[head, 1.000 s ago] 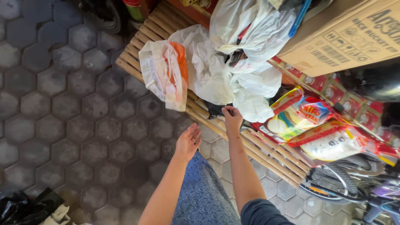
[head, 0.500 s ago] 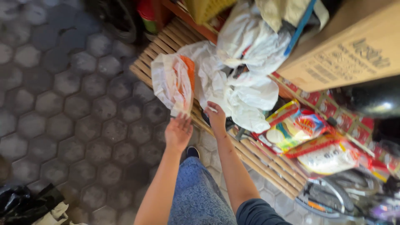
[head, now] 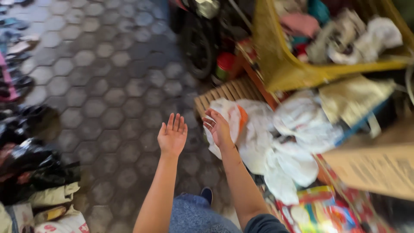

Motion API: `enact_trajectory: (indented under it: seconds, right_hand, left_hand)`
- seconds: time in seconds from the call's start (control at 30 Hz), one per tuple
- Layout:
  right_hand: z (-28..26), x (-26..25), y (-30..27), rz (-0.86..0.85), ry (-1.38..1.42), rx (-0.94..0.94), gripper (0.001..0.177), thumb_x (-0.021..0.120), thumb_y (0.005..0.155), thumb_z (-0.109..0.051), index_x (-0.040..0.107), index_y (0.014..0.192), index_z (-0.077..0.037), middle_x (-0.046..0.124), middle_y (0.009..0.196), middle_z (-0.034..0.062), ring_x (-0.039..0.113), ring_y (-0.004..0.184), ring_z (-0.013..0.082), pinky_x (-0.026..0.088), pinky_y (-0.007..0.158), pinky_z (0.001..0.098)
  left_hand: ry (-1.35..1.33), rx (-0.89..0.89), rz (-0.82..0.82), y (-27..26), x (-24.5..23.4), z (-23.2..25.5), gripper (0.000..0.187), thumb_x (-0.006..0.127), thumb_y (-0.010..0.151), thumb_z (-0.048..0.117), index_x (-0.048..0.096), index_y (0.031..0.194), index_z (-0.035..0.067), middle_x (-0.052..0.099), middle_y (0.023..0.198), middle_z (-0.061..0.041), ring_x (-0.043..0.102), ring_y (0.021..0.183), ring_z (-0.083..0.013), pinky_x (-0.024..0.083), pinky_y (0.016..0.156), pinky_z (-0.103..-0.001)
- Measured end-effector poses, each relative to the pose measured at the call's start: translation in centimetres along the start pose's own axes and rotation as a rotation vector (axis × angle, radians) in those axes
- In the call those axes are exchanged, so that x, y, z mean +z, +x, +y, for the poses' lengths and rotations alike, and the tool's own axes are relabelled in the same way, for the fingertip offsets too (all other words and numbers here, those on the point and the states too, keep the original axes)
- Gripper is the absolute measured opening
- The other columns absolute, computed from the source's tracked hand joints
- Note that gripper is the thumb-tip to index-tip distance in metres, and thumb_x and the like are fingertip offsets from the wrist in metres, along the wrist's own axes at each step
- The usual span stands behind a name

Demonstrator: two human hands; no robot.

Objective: The person picks up various shoes and sandals from the floor and places them into a black plastic bag inside a bin.

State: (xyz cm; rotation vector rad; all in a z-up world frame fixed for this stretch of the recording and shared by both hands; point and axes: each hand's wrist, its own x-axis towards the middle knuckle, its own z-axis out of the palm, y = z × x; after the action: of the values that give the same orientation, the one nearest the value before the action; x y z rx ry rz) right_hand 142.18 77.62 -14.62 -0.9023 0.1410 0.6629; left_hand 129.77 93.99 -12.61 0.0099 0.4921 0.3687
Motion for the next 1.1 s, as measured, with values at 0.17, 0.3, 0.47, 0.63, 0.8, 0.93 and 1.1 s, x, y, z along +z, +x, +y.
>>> enact_trajectory:
  seconds: [0.17,0.3,0.47,0.63,0.8,0.93,1.1]
  right_hand:
    - [1.2,7.6,4.9,-0.116,-0.002,0.094,0.037,0.06,0.101,-0.029,0.061,0.133,-0.01,0.068,0.124,0.0055,0.066,0.107,0.022,0.053,0.093,0.0376]
    - [2.9,13.6,10.4,-0.179,0.045,0.121,0.036,0.059,0.101,-0.028,0.062,0.131,-0.01,0.068,0.124,0.0063,0.068,0.106,0.0232,0.054,0.093,0.04]
    - [5.9,24.2,16.5,-0.25,0.017,0.151,0.035,0.059,0.102,-0.027,0.062,0.131,-0.008,0.068,0.123,0.0075,0.068,0.105,0.0243,0.054,0.092,0.0406]
    - [10.1,35.9,22.3,-0.328,-0.01,0.226,0.035,0.057,0.102,-0.027,0.061,0.132,-0.009,0.069,0.123,0.008,0.067,0.105,0.0238,0.054,0.091,0.0399]
    - [14.8,45.0,28.7,-0.389,-0.042,0.287,0.035,0.057,0.102,-0.026,0.061,0.132,-0.008,0.07,0.12,0.0082,0.068,0.106,0.0241,0.054,0.092,0.0407]
    - [18.0,51.0,33.8,-0.427,-0.048,0.369,0.034,0.058,0.102,-0.025,0.062,0.131,-0.009,0.07,0.118,0.0078,0.068,0.105,0.0258,0.054,0.093,0.0426]
    - [21.8,58.5,41.5,-0.488,-0.052,0.42,0.032,0.058,0.101,-0.025,0.062,0.129,-0.011,0.071,0.117,0.0081,0.068,0.106,0.0264,0.054,0.095,0.0443]
  left_hand:
    - [-0.078,0.16,-0.033,0.6,0.9,8.0,0.047,0.036,0.108,0.04,0.064,0.132,0.011,0.065,0.133,-0.007,0.057,0.128,-0.0241,0.044,0.108,-0.042]
    - [-0.157,0.259,-0.049,2.1,1.9,15.3,0.047,0.035,0.108,0.041,0.064,0.132,0.012,0.065,0.134,-0.007,0.058,0.128,-0.0242,0.044,0.108,-0.043]
    - [-0.187,0.343,-0.08,5.4,3.5,25.6,0.047,0.035,0.108,0.04,0.064,0.132,0.013,0.065,0.135,-0.007,0.058,0.129,-0.0243,0.044,0.107,-0.044]
    - [-0.202,0.413,-0.081,8.4,5.8,36.7,0.046,0.037,0.107,0.04,0.064,0.133,0.013,0.066,0.135,-0.007,0.058,0.129,-0.0241,0.043,0.108,-0.045]
    - [-0.243,0.468,-0.13,12.3,5.8,46.7,0.047,0.038,0.106,0.043,0.065,0.133,0.016,0.066,0.136,-0.007,0.057,0.131,-0.0239,0.043,0.108,-0.046]
    - [-0.265,0.526,-0.094,14.8,6.7,52.3,0.046,0.039,0.106,0.043,0.065,0.132,0.016,0.066,0.136,-0.007,0.058,0.131,-0.0244,0.043,0.108,-0.047]
    - [-0.265,0.605,-0.159,19.6,6.6,60.2,0.048,0.04,0.106,0.044,0.065,0.135,0.016,0.066,0.139,-0.007,0.058,0.131,-0.0244,0.043,0.108,-0.048]
